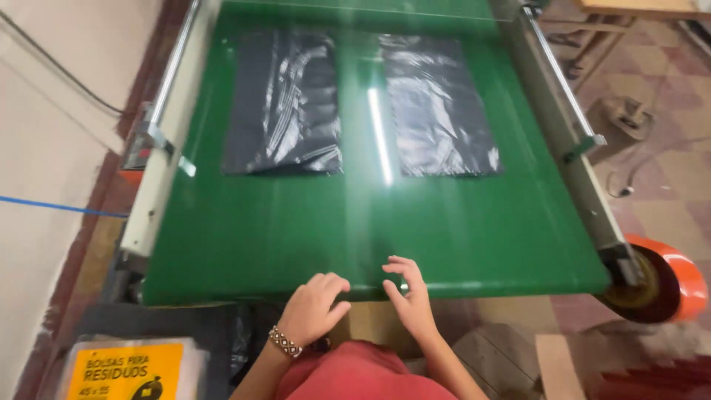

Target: Folding plastic bags as they come off a conveyor belt and organizing them into a plastic crate.

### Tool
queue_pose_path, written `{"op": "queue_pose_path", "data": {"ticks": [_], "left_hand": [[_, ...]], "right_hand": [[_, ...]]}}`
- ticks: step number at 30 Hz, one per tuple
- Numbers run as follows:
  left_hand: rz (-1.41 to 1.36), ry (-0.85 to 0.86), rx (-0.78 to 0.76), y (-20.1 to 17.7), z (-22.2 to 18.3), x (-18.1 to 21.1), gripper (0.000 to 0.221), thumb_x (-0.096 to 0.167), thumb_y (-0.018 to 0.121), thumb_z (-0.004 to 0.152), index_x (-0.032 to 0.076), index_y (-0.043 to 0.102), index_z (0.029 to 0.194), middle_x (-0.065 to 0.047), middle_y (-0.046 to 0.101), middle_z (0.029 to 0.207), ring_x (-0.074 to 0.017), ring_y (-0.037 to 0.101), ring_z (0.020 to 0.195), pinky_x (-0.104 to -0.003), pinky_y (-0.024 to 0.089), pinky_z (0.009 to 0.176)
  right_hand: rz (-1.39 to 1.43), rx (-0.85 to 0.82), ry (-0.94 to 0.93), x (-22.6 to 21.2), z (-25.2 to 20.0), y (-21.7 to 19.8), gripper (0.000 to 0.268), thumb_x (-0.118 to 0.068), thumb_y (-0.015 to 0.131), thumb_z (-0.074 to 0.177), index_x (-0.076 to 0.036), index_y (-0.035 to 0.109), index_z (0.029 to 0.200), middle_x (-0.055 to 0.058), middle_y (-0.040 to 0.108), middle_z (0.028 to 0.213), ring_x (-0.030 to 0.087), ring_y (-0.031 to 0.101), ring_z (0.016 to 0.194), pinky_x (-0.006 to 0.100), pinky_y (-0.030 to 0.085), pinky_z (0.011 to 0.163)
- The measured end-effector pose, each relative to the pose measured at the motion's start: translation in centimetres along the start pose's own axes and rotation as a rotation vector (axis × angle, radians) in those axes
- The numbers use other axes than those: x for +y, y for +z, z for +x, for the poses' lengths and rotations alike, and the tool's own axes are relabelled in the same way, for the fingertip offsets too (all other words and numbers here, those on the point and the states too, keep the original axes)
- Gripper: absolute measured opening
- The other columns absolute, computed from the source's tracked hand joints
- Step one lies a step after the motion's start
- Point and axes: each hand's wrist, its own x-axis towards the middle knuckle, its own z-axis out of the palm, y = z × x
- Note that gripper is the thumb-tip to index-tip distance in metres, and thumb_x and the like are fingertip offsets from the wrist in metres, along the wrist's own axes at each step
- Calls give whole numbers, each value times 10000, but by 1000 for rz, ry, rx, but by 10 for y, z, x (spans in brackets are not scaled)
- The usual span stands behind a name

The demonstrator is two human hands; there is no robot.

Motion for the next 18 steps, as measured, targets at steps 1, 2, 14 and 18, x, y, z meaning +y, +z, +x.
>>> {"op": "queue_pose_path", "data": {"ticks": [1,2,14,18], "left_hand": [[20,-63,46,-6,0,-11,213,268,651,837,145,624,1009,-2,669,1017,-257,602,916,-443,507,674],[22,-75,50,-3,5,-29,213,268,651,837,145,624,1009,-2,669,1017,-257,602,916,-443,507,674],[393,-178,93,23,65,-109,675,321,844,698,115,524,1255,-103,498,1379,-368,374,1404,-655,361,1084],[332,-222,197,47,61,-137,188,274,679,834,189,569,961,16,595,1195,-266,481,1338,-580,400,1080]], "right_hand": [[32,-45,49,1,11,13,236,-112,624,887,-142,661,1118,108,613,1286,230,566,1238,366,388,1060],[37,-57,48,5,21,24,236,-112,624,887,-142,661,1118,108,613,1286,230,566,1238,366,388,1060],[72,-51,370,31,66,87,391,-47,712,867,-33,616,1246,159,620,1259,341,611,1203,444,533,970],[83,-60,462,26,75,89,411,-57,705,870,-52,612,1270,158,639,1232,317,621,1200,429,533,971]]}}
